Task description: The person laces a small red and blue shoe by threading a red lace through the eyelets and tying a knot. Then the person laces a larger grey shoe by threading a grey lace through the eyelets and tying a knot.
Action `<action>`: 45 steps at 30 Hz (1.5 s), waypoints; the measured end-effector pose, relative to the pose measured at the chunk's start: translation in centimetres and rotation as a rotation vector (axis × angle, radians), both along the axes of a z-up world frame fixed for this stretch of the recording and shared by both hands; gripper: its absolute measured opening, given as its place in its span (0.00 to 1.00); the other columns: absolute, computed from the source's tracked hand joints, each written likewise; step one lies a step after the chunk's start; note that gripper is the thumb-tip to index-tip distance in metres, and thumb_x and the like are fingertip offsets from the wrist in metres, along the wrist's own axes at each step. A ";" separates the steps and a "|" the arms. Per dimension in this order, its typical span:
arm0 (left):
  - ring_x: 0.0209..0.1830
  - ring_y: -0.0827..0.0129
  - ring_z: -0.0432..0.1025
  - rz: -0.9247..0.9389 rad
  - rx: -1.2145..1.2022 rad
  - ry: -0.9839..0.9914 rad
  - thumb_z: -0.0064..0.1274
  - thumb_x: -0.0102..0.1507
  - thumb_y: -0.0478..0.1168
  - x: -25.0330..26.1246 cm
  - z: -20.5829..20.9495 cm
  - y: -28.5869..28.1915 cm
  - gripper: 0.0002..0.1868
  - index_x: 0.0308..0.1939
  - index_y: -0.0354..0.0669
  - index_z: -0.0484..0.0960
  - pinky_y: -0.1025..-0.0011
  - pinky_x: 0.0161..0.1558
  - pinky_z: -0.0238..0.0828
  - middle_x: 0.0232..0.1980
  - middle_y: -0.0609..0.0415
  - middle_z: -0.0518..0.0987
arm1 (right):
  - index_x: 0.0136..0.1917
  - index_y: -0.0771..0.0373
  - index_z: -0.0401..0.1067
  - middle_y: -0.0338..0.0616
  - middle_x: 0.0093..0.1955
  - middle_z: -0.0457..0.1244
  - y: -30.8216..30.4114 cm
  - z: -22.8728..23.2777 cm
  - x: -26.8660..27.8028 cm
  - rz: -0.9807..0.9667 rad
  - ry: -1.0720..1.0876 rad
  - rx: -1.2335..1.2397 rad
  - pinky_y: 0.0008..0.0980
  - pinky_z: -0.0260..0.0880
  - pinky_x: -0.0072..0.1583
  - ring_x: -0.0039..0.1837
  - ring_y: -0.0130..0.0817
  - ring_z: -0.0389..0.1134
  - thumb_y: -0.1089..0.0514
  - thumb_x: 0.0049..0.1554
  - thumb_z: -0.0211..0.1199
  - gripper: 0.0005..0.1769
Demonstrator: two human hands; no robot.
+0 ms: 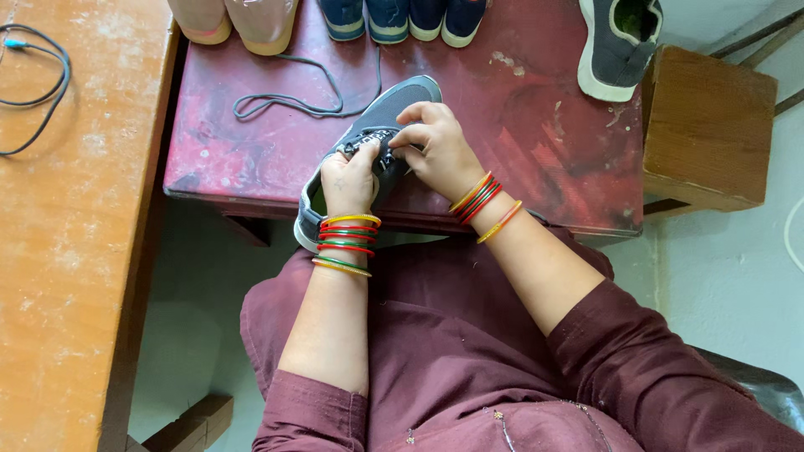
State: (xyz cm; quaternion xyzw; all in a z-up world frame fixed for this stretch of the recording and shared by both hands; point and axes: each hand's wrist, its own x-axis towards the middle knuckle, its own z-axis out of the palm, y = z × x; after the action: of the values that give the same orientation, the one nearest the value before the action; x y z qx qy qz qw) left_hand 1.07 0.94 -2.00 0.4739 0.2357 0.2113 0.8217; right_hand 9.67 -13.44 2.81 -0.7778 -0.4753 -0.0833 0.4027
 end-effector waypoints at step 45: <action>0.54 0.62 0.77 -0.042 -0.549 -0.480 0.52 0.66 0.49 -1.7 -0.1 1.1 0.20 0.51 0.36 0.79 0.64 0.62 0.72 0.52 0.48 0.83 | 0.54 0.63 0.70 0.38 0.38 0.61 -12.3 13.9 -6.1 0.061 1.274 0.148 0.23 0.57 0.32 0.34 0.22 0.58 0.64 0.64 0.55 0.06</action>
State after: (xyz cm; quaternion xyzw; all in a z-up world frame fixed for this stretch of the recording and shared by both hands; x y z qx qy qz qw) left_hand -0.60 2.01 -2.13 0.1773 0.0742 0.2283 0.9544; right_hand 3.54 -25.74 16.67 -0.6312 -0.1577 0.3740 0.6610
